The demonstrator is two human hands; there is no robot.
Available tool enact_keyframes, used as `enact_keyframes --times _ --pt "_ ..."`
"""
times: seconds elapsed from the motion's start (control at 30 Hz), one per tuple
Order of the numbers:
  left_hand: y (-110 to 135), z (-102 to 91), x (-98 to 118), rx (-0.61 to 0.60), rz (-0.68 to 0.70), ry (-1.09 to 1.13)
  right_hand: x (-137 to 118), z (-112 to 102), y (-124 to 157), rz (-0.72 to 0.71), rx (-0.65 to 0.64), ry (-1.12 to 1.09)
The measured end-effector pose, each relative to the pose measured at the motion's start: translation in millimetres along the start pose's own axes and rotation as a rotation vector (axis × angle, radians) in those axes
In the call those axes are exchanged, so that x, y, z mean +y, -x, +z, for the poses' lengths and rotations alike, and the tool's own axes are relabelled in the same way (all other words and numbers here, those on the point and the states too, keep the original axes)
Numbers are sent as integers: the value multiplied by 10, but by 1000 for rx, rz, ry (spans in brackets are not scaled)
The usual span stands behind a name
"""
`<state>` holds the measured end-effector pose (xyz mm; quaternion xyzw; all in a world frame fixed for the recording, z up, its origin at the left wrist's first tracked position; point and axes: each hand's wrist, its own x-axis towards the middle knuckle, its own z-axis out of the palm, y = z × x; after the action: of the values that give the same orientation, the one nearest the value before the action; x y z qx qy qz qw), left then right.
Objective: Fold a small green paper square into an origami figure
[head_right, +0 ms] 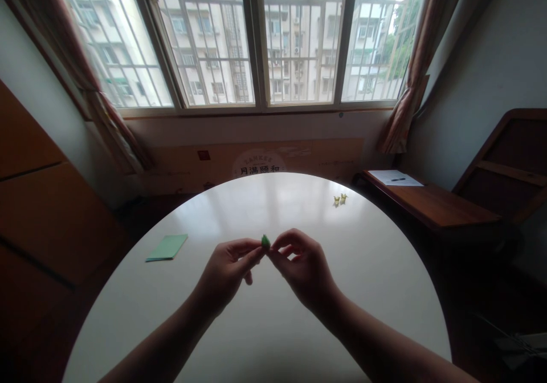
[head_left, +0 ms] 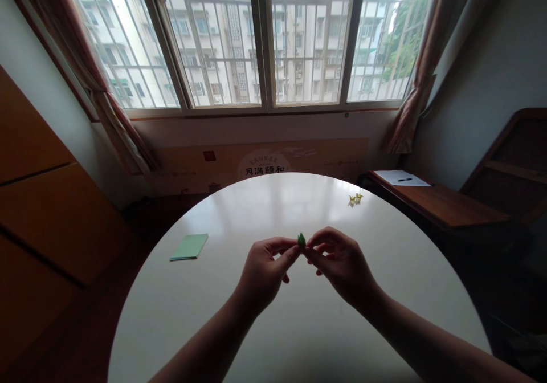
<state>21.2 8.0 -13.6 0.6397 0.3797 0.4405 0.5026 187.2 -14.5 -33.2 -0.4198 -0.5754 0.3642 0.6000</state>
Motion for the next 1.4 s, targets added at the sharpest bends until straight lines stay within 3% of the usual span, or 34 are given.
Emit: enact_keyframes --times 0.3,0.47,0.73,0.93,1.2,1.3,1.4 --pt "-8 -25 37 24 39 -70 -1 -27 -24 126 -162 -160" --pt "32 -3 34 136 256 -184 -15 -19 -36 225 -161 -270" --pt "39 -44 11 167 510 -368 -26 -13 -29 308 -157 -373" --pt "34 -31 34 150 459 -275 -26 0 -33 312 -133 -355" --pt "12 -25 57 92 225 -133 18 -16 -9 69 -82 -36" --pt "13 -22 68 94 227 -153 16 -17 5 26 -43 63" --pt "19 -24 81 90 277 -189 10 -12 3 42 -54 23"
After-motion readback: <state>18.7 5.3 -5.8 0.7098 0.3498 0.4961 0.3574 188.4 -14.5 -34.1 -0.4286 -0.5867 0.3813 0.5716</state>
